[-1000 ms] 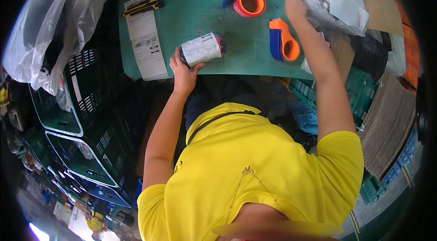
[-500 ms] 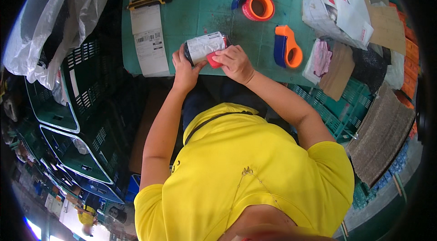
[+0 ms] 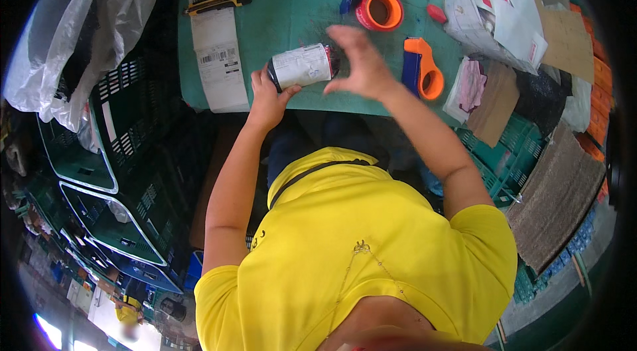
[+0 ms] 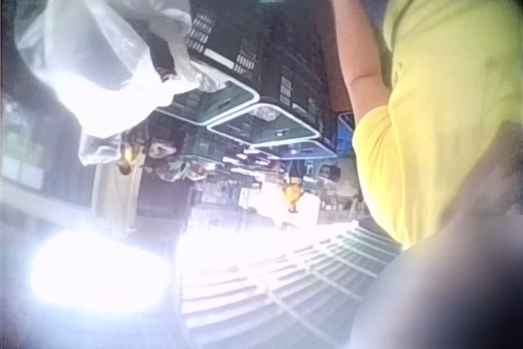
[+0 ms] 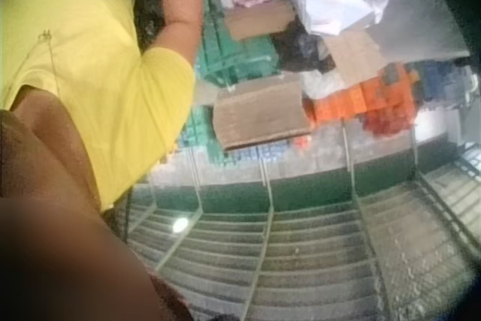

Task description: The person packs small items into white poly mailers and cardboard boxes at a warehouse workstation. They place items into bags, seal them with tape, affix labels, and move completed packages into green bins. The person also handles black mesh items and uses a tape dispenser and label printer throughout.

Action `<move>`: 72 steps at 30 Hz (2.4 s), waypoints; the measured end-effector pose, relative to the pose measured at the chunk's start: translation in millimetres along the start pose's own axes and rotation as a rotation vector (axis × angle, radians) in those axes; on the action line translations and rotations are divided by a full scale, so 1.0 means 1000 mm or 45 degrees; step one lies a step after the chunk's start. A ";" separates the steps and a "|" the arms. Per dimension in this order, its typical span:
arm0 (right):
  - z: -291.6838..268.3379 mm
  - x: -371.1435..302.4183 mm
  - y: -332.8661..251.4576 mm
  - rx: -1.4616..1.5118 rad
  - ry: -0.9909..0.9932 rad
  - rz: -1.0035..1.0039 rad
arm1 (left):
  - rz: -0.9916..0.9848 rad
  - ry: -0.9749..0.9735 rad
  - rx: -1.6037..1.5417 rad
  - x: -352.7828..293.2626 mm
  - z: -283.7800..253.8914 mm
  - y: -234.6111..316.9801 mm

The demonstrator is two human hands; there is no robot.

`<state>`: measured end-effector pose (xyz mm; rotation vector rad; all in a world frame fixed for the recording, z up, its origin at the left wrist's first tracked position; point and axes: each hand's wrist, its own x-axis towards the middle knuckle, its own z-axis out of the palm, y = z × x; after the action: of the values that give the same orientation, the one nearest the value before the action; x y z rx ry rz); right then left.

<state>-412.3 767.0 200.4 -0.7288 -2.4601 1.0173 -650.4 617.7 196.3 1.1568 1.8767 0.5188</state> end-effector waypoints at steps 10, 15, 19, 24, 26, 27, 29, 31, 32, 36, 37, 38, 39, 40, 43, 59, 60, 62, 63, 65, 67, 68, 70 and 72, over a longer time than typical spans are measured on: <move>-0.030 0.132 0.024 0.120 0.881 0.640 | 0.353 0.192 -0.765 -0.008 -0.022 0.077; -0.027 0.315 0.135 0.450 1.428 1.117 | 0.378 -0.366 -0.427 -0.042 0.002 0.074; 0.010 0.327 0.156 -0.622 1.688 0.869 | 0.241 -0.390 -0.401 -0.057 -0.010 0.043; 0.042 0.164 0.088 -0.401 1.012 0.410 | 0.061 -0.256 -0.503 -0.071 -0.034 0.001; 0.025 0.149 0.081 -0.653 0.965 0.478 | -0.020 -0.269 -0.498 -0.080 -0.038 -0.012; 0.013 0.163 0.084 -0.678 0.991 0.382 | -0.050 -0.284 -0.491 -0.082 -0.038 -0.017; -0.010 0.217 0.093 0.032 1.010 0.377 | -0.117 -0.297 -0.508 -0.085 -0.039 -0.025; -0.035 0.293 0.103 0.895 1.092 0.417 | -0.090 -0.262 -0.563 -0.085 -0.041 -0.031; -0.038 0.326 0.104 1.004 1.115 0.722 | -0.097 -0.277 -0.562 -0.084 -0.044 -0.034; -0.024 0.409 0.080 1.114 0.710 0.873 | -0.143 -0.130 -0.573 -0.086 -0.061 -0.046; -0.019 0.419 0.071 1.289 0.756 0.848 | -0.171 -0.082 -0.633 -0.087 -0.064 -0.049; -0.012 0.430 0.063 1.357 0.675 0.647 | -0.222 -0.037 -0.698 -0.089 -0.067 -0.054; -0.007 0.436 0.057 1.345 0.737 0.953 | -0.239 -0.047 -0.708 -0.090 -0.069 -0.058; -0.004 0.442 0.054 1.337 0.703 0.718 | -0.341 -0.080 -0.698 -0.091 -0.069 -0.062; 0.003 0.443 0.054 1.077 0.583 0.811 | -0.255 -0.132 -0.698 -0.087 -0.067 -0.072; -0.372 -0.162 -0.001 -1.481 1.492 1.002 | 0.452 -0.012 -0.506 0.079 0.058 0.071; -0.403 -0.197 0.001 -1.610 1.524 1.281 | 0.593 0.146 -0.473 0.097 0.078 0.090; -0.462 -0.262 -0.008 -2.043 1.461 1.363 | 0.503 0.265 -0.581 0.127 0.115 0.130; -0.491 -0.296 -0.020 -2.368 1.386 1.548 | 0.424 0.320 -0.634 0.138 0.128 0.145; -0.548 -0.372 -0.058 -2.909 1.085 1.835 | 0.686 0.225 -1.106 0.155 0.153 0.170; -0.599 -0.453 -0.091 -2.742 1.030 2.249 | 0.531 0.072 -0.773 0.157 0.178 0.181; -0.622 -0.497 -0.106 -2.485 1.087 2.411 | 0.471 0.091 -0.822 0.155 0.195 0.187; -0.655 -0.582 -0.117 -2.044 0.906 2.445 | 0.523 0.119 -0.982 0.150 0.226 0.196; -0.672 -0.646 -0.124 -1.665 0.763 2.215 | 0.638 0.149 -0.796 0.148 0.244 0.203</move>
<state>409.9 669.7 645.6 -3.0379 -1.1326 -0.7826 -374.7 825.6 138.3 1.1610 1.3377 1.3641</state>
